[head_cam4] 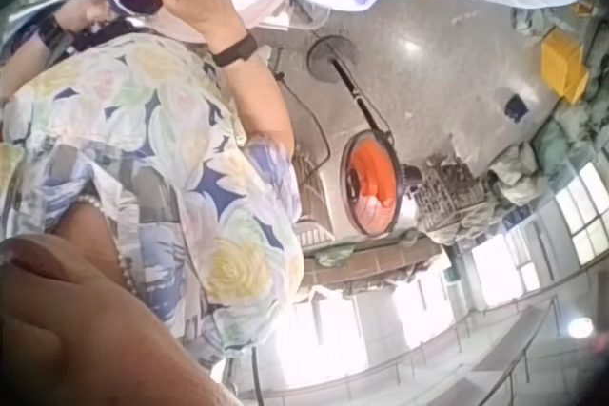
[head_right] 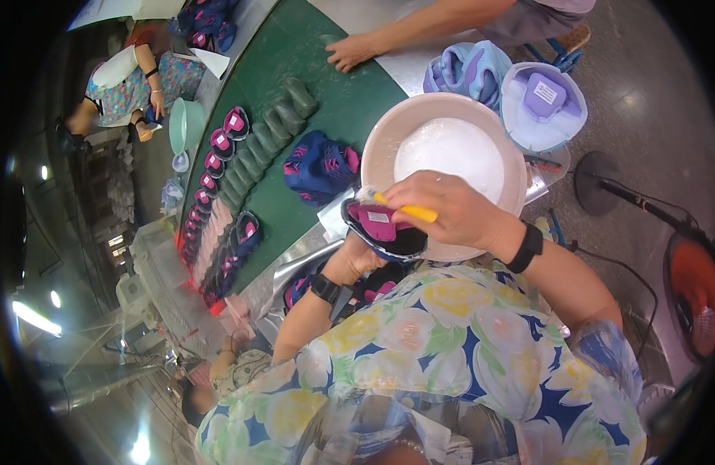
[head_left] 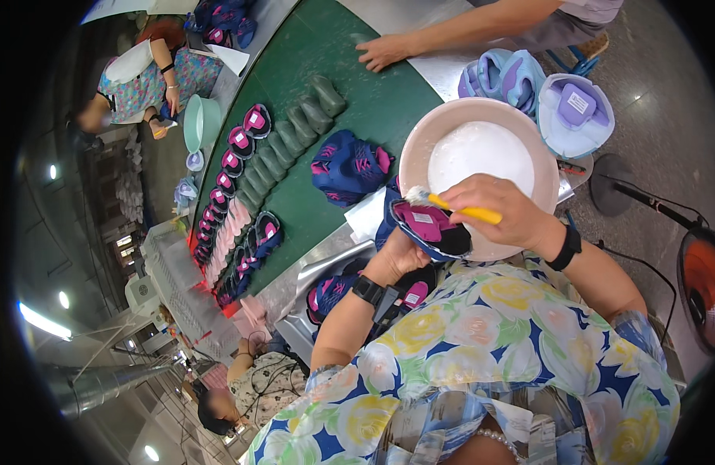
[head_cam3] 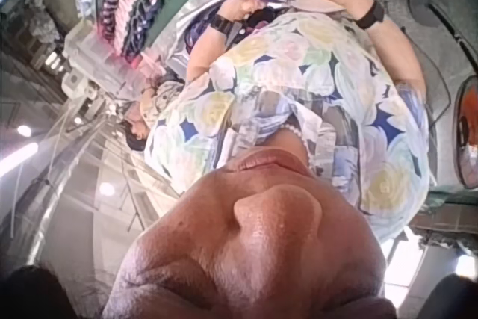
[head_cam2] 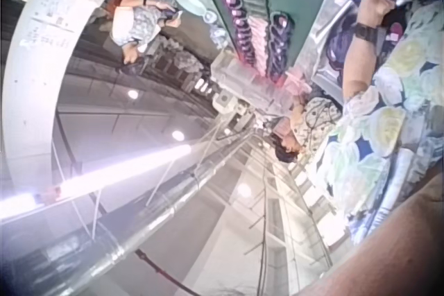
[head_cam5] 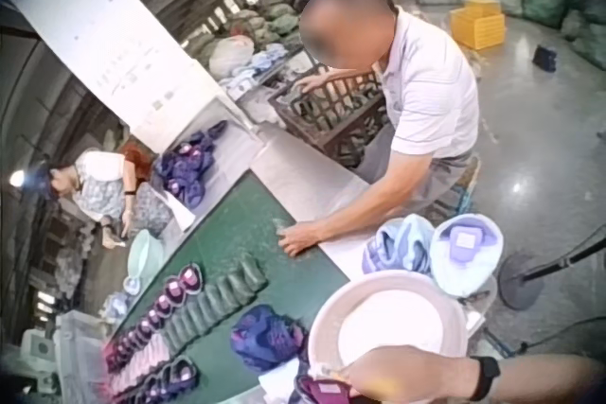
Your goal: The recorder applies white glue to the inner heel and sole edges of blue sneakers using a yellow brush at a shoe manufacturing assembly line.
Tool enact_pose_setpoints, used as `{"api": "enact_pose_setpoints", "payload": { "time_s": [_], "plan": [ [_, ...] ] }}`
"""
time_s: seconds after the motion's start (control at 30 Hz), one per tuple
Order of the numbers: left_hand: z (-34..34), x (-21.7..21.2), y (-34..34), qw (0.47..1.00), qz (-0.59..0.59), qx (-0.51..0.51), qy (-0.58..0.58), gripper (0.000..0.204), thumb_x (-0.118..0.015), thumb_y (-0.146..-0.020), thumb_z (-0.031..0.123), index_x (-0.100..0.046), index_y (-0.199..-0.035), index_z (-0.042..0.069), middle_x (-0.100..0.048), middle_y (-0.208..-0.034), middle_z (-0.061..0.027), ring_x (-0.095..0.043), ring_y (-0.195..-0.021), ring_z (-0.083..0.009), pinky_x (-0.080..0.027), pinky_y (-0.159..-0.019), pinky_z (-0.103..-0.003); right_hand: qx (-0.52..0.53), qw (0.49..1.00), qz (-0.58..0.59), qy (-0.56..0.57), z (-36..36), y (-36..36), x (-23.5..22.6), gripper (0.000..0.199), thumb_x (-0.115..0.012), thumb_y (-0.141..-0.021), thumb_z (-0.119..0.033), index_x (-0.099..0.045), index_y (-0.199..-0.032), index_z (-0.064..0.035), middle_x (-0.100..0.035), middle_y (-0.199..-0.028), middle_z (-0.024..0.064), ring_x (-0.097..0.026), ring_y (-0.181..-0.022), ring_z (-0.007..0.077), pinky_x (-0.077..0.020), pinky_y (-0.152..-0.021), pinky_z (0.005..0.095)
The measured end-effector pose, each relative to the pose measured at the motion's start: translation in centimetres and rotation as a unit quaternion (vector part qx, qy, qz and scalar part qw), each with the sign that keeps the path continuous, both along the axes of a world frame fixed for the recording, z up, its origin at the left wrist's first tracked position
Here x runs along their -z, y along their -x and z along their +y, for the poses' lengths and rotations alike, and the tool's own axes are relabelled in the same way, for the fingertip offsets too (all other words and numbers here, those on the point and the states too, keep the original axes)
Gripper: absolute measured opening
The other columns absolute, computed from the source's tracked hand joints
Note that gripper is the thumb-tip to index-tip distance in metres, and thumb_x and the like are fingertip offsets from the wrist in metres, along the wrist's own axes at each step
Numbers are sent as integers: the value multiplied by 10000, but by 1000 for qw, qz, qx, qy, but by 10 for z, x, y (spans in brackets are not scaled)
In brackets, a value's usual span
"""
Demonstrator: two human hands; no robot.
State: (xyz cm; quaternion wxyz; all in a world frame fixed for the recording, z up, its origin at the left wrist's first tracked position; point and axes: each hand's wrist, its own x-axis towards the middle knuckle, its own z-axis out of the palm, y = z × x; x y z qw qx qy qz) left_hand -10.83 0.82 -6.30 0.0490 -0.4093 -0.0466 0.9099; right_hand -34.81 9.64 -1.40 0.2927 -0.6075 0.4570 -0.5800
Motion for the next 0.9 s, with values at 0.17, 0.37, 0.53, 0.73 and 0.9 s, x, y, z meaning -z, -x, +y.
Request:
{"api": "enact_pose_setpoints", "payload": {
  "time_s": [0.17, 0.37, 0.53, 0.73, 0.9],
  "plan": [
    [17, -9, 8, 993, 36, -65, -94, 503, -399, -1029, 484, -586, -1199, 49, -698, -843, -121, -693, -592, -221, -583, -440, -261, -32, 991, 116, 53, -14, -9, 13, 219, -737, -827, -79, -642, -1023, -61, -697, -1012, 72, -676, -959, 274, -553, -820, 358],
    [14, -5, 1, 995, 40, -89, -6, 370, -464, -1032, 355, -594, -1188, 46, -713, -967, -109, -691, -640, -174, -574, -493, -192, -51, 989, 58, -128, -11, 2, 21, 180, -678, -861, -142, -621, -1000, -43, -671, -943, 154, -651, -884, 335, -521, -794, 407],
    [11, -12, 10, 980, -81, -121, 139, 364, -506, -1016, 377, -606, -1186, 70, -697, -1079, -106, -704, -923, -211, -611, -764, -303, -55, 966, -8, -253, -16, 16, 16, 149, -679, -872, -148, -610, -928, -28, -674, -831, 161, -659, -747, 345, -520, -709, 391],
    [-8, -27, -2, 950, -67, -60, 299, 434, -530, -1007, 377, -580, -1288, 49, -656, -1234, -124, -666, -1080, -238, -553, -960, -384, -24, 975, 8, -223, -12, 36, 1, 178, -694, -867, -140, -619, -995, -42, -672, -827, 145, -657, -755, 340, -518, -706, 391],
    [-16, -27, -1, 940, -73, -67, 326, 448, -550, -1006, 345, -544, -1334, 40, -647, -1255, -124, -658, -1109, -246, -554, -963, -393, -30, 996, 70, -45, -20, 11, 6, 171, -706, -842, -103, -629, -988, -59, -672, -962, 112, -646, -917, 315, -513, -786, 405]
  ]
}}
